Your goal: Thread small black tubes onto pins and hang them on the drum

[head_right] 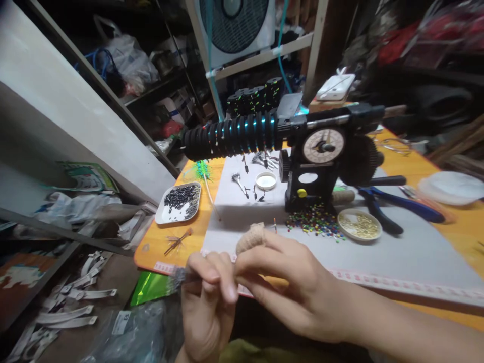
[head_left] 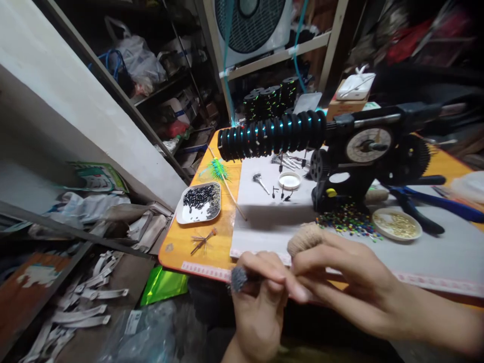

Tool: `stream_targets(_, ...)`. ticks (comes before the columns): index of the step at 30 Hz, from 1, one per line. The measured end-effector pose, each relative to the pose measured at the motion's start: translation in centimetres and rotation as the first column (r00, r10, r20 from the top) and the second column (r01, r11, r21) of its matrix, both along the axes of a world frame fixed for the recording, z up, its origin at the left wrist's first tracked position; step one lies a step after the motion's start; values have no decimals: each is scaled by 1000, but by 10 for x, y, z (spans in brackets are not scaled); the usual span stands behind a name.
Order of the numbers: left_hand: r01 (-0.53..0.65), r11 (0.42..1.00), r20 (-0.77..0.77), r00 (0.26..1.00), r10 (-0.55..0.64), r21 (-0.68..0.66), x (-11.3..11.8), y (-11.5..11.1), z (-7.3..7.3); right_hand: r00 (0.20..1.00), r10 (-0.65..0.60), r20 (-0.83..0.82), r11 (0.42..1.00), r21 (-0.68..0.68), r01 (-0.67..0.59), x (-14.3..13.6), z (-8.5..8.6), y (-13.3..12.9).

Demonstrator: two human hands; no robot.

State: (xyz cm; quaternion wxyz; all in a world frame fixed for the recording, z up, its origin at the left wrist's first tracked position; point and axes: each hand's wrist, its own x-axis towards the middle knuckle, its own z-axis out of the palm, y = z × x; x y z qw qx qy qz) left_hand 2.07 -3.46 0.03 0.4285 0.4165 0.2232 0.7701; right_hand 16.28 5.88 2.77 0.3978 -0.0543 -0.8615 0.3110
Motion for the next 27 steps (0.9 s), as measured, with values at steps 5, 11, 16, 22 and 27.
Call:
stream_targets(5,38,998,-169,985,-29,47,-13,-27,-8,970,-218,-108,775,584,239,10,-1,23)
stream_targets(11,-155,927,-75,988,138,-341,3,-34,-19,921,-371,-120,559,763,324,10,4,28)
stream_targets(16,-276,833,-253,952,170,-479,3,-17,-17,902,-432,-25,654,680,332,12,21,30)
stream_targets(22,-318,896,-433,886,165,-309,-5,-3,-16,830,-544,-122,655,556,511,38,72,34)
stream_targets(27,-385,886,-564,805,185,-258,-6,2,-17,779,-626,23,681,504,532,8,126,81)
